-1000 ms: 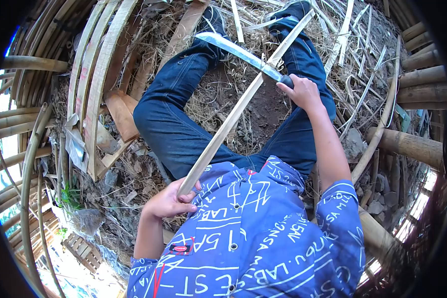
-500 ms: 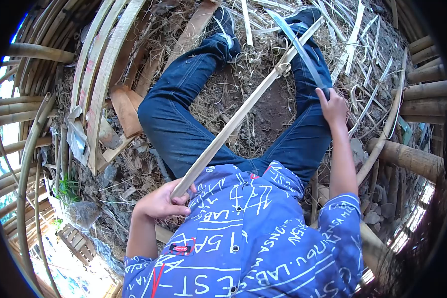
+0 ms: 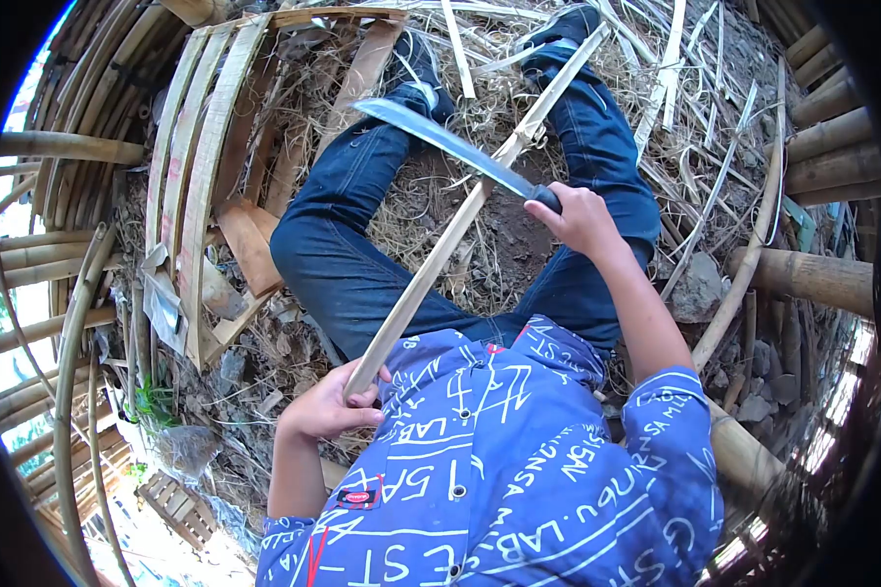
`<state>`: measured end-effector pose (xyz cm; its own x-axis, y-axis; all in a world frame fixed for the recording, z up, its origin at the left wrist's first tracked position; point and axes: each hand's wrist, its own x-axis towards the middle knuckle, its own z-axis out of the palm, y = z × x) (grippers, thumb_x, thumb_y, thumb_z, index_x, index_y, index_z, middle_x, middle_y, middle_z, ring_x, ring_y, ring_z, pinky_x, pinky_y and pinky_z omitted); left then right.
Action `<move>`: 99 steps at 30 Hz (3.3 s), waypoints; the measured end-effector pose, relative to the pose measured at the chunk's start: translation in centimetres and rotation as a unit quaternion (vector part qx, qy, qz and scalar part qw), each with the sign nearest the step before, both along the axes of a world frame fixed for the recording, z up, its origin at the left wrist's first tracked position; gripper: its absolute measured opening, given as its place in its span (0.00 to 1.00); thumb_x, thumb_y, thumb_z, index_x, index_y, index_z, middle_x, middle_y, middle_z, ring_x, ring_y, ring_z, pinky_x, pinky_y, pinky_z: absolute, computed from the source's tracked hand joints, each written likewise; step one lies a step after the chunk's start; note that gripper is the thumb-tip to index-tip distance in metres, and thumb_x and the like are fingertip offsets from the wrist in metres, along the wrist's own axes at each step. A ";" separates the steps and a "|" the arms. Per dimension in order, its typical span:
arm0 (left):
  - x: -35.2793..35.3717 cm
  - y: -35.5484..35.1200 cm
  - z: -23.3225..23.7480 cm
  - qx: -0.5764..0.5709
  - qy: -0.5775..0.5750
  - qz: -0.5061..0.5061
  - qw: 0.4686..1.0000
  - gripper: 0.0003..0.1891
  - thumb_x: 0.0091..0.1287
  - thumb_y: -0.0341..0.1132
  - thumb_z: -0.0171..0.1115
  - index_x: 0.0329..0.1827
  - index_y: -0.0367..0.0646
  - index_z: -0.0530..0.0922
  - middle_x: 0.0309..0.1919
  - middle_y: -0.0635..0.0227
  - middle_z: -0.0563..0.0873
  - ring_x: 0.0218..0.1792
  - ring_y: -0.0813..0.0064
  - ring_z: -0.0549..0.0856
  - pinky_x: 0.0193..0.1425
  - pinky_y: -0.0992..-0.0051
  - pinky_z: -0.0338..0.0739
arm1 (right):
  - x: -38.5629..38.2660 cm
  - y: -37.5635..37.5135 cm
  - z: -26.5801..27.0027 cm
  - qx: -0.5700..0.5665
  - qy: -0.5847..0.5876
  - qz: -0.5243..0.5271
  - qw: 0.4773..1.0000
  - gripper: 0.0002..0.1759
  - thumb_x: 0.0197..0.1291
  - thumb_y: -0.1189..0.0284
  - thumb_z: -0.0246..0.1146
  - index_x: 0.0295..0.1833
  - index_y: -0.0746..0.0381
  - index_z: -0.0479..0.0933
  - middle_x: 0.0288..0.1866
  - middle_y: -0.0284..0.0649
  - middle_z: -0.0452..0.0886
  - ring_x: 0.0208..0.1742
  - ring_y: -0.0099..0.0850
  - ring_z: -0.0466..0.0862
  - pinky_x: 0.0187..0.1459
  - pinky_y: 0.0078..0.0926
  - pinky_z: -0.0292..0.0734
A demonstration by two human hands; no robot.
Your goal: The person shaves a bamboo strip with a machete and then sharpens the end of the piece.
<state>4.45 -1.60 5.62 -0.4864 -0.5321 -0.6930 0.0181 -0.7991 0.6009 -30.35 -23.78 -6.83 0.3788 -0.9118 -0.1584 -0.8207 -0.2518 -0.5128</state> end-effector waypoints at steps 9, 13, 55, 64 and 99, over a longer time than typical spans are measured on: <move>-0.1 0.2 -0.2 0.009 0.007 -0.010 1.000 0.27 0.56 0.23 0.71 0.57 0.41 0.67 0.24 0.85 0.61 0.24 0.92 0.61 0.27 0.86 0.56 | -1.8 -3.9 -0.1 -0.039 0.105 0.001 0.994 0.33 0.61 0.38 0.56 0.38 0.61 0.79 0.31 0.53 0.84 0.36 0.52 0.85 0.40 0.49 0.79; -0.4 0.3 -0.5 -0.005 0.009 0.000 1.000 0.27 0.56 0.22 0.70 0.57 0.41 0.67 0.24 0.84 0.61 0.24 0.92 0.61 0.28 0.86 0.56 | -1.6 -4.5 -0.8 -0.080 0.124 0.001 0.989 0.34 0.60 0.36 0.55 0.37 0.60 0.78 0.31 0.50 0.85 0.35 0.50 0.86 0.39 0.48 0.80; -0.1 0.5 0.3 -0.049 -0.042 -0.026 0.998 0.24 0.58 0.22 0.70 0.55 0.41 0.69 0.23 0.85 0.60 0.25 0.90 0.60 0.29 0.85 0.57 | -2.0 -4.4 -2.9 -0.240 0.125 0.038 0.962 0.31 0.59 0.39 0.60 0.30 0.59 0.73 0.22 0.44 0.82 0.23 0.42 0.85 0.25 0.37 0.80; -0.2 1.1 0.3 -0.004 0.015 0.001 1.000 0.27 0.57 0.22 0.71 0.57 0.40 0.68 0.24 0.85 0.61 0.25 0.92 0.61 0.29 0.86 0.56 | -3.0 -6.8 -1.2 -0.251 0.177 0.045 0.951 0.30 0.58 0.39 0.61 0.32 0.58 0.74 0.23 0.43 0.82 0.24 0.42 0.84 0.25 0.36 0.79; -0.3 1.0 -2.6 0.098 0.154 0.086 0.979 0.30 0.56 0.18 0.66 0.61 0.40 0.65 0.25 0.83 0.65 0.18 0.93 0.64 0.18 0.88 0.59 | 2.1 2.9 -0.6 0.119 -0.089 -0.061 0.987 0.29 0.60 0.43 0.62 0.33 0.63 0.81 0.26 0.52 0.83 0.33 0.53 0.84 0.36 0.46 0.78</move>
<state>4.17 -0.59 3.04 -0.6029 -0.4966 -0.6244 0.3189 -0.8674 0.3819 -28.20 -20.88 -7.41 0.3101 -0.8969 -0.3152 -0.7295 -0.0119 -0.6839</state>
